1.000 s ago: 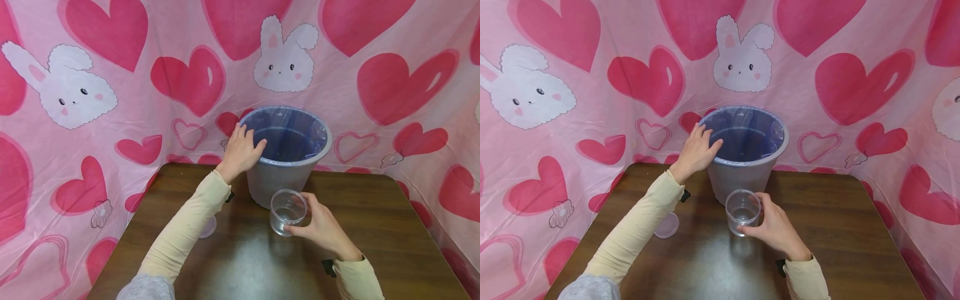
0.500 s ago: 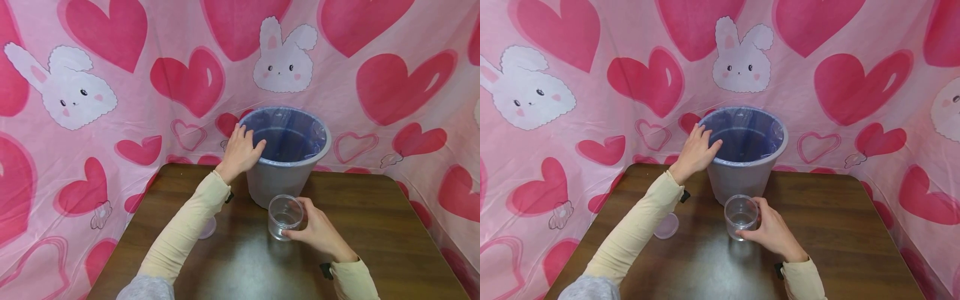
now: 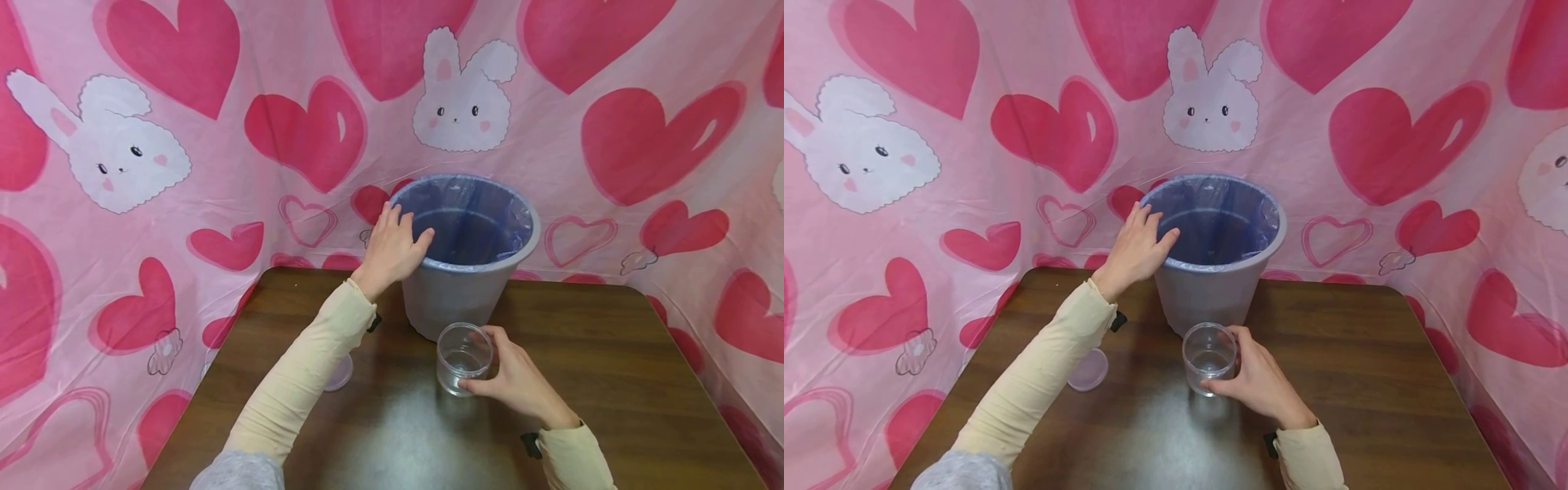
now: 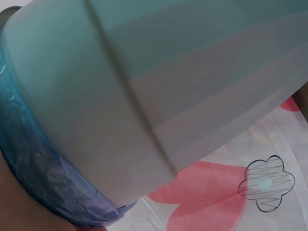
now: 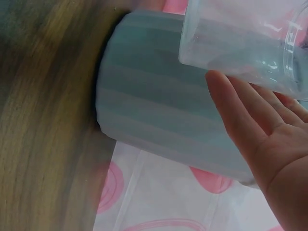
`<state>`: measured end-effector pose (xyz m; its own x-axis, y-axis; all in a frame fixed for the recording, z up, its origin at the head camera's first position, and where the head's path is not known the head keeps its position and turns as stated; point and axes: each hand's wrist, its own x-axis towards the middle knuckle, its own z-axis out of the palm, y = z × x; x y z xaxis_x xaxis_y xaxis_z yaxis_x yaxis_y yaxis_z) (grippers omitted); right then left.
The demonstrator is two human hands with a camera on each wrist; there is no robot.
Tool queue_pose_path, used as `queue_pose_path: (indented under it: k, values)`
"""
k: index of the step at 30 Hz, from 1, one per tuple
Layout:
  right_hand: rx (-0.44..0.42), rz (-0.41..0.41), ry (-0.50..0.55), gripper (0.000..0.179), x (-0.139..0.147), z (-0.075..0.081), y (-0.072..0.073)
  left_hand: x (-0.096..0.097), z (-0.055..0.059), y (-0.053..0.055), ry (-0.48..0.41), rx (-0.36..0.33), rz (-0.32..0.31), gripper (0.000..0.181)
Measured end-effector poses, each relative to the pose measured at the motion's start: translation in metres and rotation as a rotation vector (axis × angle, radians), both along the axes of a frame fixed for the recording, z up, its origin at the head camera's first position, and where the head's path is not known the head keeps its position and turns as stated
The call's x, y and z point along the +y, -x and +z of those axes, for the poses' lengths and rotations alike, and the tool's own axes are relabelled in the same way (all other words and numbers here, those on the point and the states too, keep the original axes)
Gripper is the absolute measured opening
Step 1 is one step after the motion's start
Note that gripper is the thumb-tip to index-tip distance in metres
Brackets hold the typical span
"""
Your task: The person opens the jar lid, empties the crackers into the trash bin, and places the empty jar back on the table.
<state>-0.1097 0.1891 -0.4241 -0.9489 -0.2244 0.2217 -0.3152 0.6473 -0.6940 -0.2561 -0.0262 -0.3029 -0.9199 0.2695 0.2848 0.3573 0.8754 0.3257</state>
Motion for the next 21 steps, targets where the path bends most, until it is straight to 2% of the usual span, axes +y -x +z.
queue_pose_path:
  k: [21]
  values:
    - [-0.022,0.009,-0.026,0.086,-0.005,-0.012,-0.001,0.0,-0.001,0.001,-0.002,0.004,-0.001,0.065]
